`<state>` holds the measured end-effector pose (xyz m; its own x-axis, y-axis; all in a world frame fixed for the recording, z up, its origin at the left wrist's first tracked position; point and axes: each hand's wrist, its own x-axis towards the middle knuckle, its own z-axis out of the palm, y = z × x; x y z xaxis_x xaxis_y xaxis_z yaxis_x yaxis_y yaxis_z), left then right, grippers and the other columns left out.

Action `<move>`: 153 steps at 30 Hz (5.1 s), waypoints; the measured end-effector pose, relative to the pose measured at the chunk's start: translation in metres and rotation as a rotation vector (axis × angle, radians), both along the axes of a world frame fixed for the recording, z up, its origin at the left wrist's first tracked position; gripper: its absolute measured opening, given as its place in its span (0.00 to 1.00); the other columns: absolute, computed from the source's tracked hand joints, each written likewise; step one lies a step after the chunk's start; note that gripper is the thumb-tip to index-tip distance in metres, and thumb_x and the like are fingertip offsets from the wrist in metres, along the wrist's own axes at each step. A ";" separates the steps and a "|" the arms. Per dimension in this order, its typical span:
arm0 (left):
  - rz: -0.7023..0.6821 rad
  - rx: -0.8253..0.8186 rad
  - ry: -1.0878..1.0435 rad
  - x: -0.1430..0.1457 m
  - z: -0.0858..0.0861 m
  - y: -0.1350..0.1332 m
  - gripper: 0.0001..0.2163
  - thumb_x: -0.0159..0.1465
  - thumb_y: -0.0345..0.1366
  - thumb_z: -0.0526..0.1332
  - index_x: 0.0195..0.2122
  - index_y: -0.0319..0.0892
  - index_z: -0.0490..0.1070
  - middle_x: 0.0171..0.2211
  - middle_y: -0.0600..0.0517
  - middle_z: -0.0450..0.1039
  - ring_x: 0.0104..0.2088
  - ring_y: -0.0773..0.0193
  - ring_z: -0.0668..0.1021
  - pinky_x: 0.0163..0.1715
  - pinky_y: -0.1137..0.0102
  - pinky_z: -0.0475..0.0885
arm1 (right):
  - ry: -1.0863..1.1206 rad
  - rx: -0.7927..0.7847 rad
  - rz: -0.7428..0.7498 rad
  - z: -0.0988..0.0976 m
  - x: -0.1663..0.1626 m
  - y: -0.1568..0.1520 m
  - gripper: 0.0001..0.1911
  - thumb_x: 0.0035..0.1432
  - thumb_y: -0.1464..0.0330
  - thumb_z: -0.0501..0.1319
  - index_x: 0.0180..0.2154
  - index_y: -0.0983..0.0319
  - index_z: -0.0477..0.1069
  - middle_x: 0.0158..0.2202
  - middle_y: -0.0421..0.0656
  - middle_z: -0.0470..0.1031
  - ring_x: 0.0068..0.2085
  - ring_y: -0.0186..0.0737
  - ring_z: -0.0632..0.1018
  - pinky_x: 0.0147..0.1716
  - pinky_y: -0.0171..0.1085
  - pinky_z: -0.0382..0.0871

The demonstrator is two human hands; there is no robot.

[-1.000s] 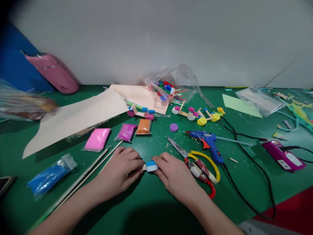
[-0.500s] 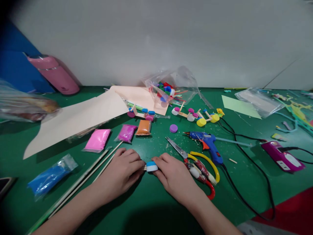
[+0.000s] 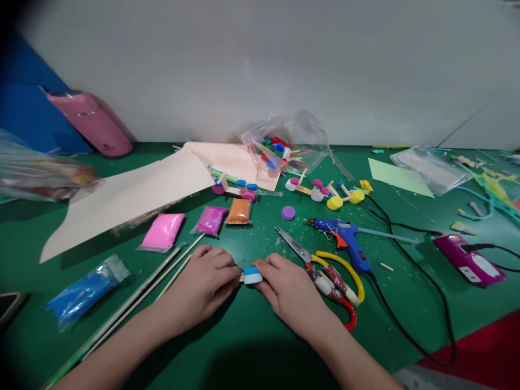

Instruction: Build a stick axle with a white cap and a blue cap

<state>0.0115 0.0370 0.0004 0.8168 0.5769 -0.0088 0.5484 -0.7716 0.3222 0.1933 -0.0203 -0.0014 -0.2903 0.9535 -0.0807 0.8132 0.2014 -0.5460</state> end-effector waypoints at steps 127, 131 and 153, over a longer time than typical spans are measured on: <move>0.105 0.003 -0.049 -0.008 -0.009 -0.007 0.10 0.63 0.36 0.49 0.34 0.44 0.70 0.28 0.51 0.68 0.34 0.59 0.66 0.33 0.63 0.55 | 0.041 0.027 -0.043 -0.005 -0.003 -0.001 0.10 0.60 0.66 0.51 0.43 0.57 0.66 0.37 0.42 0.65 0.36 0.37 0.71 0.37 0.34 0.64; 0.105 -0.007 -0.058 -0.008 -0.009 -0.006 0.10 0.63 0.36 0.49 0.34 0.44 0.70 0.28 0.51 0.68 0.34 0.59 0.66 0.33 0.63 0.55 | 0.040 0.035 -0.047 -0.004 -0.003 -0.001 0.10 0.60 0.66 0.51 0.42 0.57 0.66 0.36 0.42 0.65 0.35 0.37 0.71 0.36 0.34 0.65; 0.106 -0.014 -0.086 -0.009 -0.009 -0.007 0.10 0.62 0.35 0.50 0.34 0.44 0.70 0.28 0.51 0.68 0.33 0.60 0.66 0.33 0.64 0.55 | 0.044 0.039 -0.052 -0.005 -0.003 -0.001 0.10 0.59 0.67 0.52 0.42 0.58 0.67 0.36 0.42 0.66 0.36 0.38 0.71 0.36 0.34 0.65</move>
